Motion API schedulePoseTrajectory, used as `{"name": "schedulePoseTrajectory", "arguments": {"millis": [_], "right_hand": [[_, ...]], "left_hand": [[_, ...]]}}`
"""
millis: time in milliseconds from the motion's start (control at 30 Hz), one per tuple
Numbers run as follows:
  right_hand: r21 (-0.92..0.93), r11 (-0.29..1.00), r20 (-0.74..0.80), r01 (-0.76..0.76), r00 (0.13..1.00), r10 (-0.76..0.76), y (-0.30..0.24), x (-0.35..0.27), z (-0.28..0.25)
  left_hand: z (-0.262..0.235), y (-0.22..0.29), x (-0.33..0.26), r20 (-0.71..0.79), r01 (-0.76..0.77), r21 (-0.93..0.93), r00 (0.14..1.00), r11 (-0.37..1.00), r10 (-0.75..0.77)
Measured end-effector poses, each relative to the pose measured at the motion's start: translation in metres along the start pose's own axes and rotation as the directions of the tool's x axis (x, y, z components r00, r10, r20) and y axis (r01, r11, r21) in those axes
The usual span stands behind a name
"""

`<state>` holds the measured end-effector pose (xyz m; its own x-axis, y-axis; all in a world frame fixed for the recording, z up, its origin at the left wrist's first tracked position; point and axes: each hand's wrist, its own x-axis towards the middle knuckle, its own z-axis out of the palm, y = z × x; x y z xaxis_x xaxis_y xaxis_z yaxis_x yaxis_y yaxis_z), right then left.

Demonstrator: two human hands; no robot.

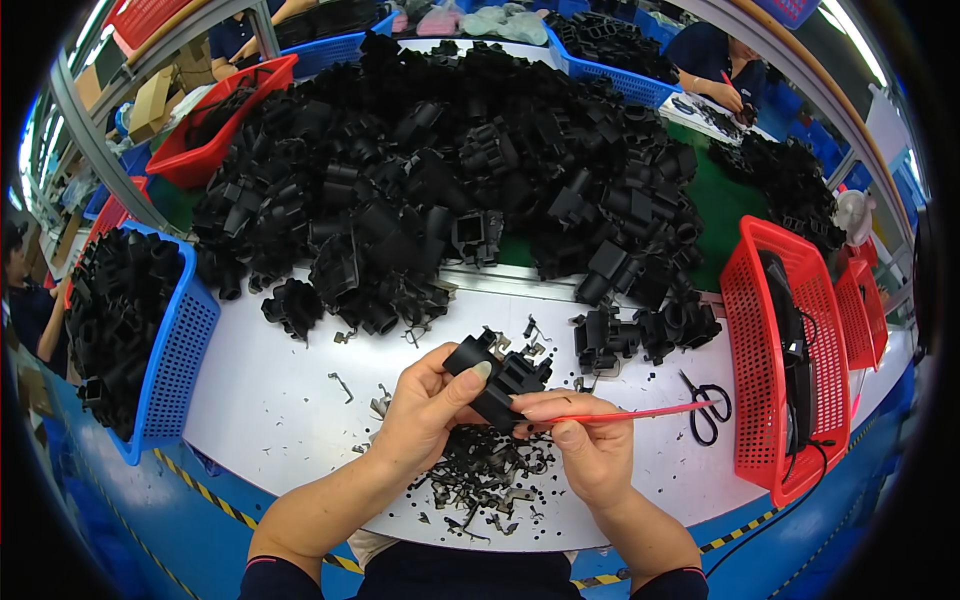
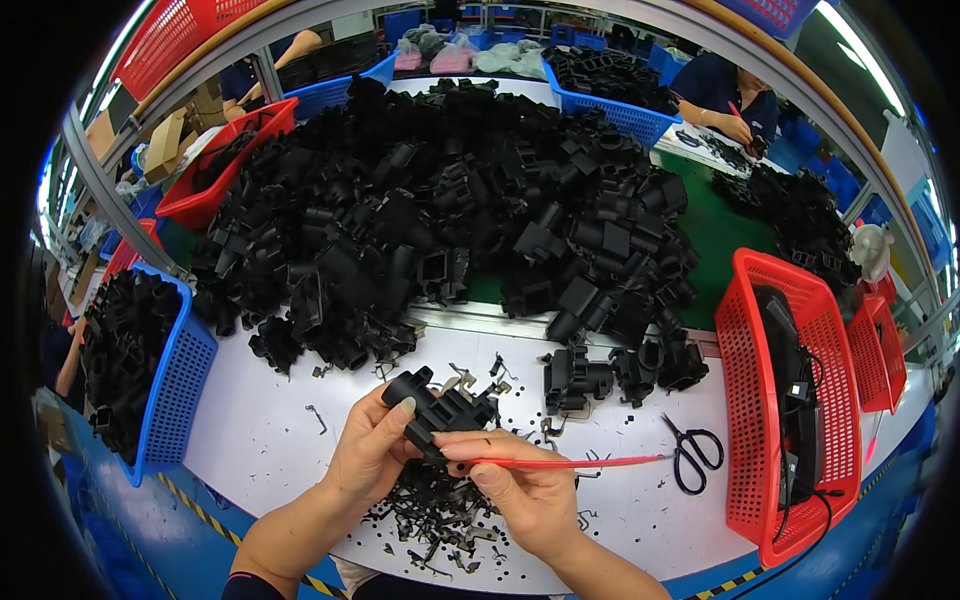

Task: The worker is using a scraper and scissors to trim excess material from black plastic molded components at a factory workbench.

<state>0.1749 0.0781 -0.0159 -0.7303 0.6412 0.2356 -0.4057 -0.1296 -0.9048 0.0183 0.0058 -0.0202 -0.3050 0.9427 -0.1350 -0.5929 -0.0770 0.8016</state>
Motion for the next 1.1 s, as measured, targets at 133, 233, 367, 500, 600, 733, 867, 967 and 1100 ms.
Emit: {"name": "schedulePoseTrajectory", "arguments": {"millis": [133,233,367,500,600,733,867,967,1100], "right_hand": [[-0.017,1.0,0.001,-0.001,1.0,0.001,-0.001,0.001,0.0],[-0.158,0.987,0.002,0.036,0.999,-0.036,-0.003,0.001,0.0],[-0.622,0.723,0.127,0.302,0.949,-0.288,-0.011,0.007,0.002],[-0.793,0.386,0.272,0.472,0.841,-0.468,-0.003,0.008,0.006],[-0.611,0.736,-0.002,0.293,0.929,-0.371,0.003,0.0,0.007],[0.079,0.991,-0.443,0.108,0.894,-0.062,-0.003,0.014,-0.001],[-0.179,0.98,-0.221,-0.085,0.974,0.044,-0.003,0.011,-0.025],[-0.13,0.976,0.03,-0.177,0.983,0.182,-0.004,0.005,-0.008],[-0.111,0.976,0.057,-0.187,0.979,0.194,-0.006,0.002,-0.009]], "left_hand": [[0.0,0.0,0.0,0.0,-0.011,0.006,1.0,1.0,0.011],[-0.002,-0.001,0.001,-0.009,-0.011,0.02,1.0,1.0,0.011],[0.0,-0.001,0.001,-0.032,-0.016,0.037,0.999,0.999,0.018],[0.002,-0.005,0.0,-0.06,-0.04,0.077,0.997,0.996,0.045],[0.001,-0.009,-0.001,-0.027,0.01,0.009,1.0,1.0,-0.01],[0.0,-0.009,-0.004,0.018,0.125,-0.208,0.992,0.97,-0.124],[-0.013,-0.003,0.002,0.174,0.182,-0.45,0.978,0.874,-0.114],[-0.015,-0.002,0.006,0.171,0.104,-0.401,0.985,0.91,-0.037],[-0.015,0.006,0.009,0.176,0.075,-0.079,0.983,0.994,-0.06]]}}
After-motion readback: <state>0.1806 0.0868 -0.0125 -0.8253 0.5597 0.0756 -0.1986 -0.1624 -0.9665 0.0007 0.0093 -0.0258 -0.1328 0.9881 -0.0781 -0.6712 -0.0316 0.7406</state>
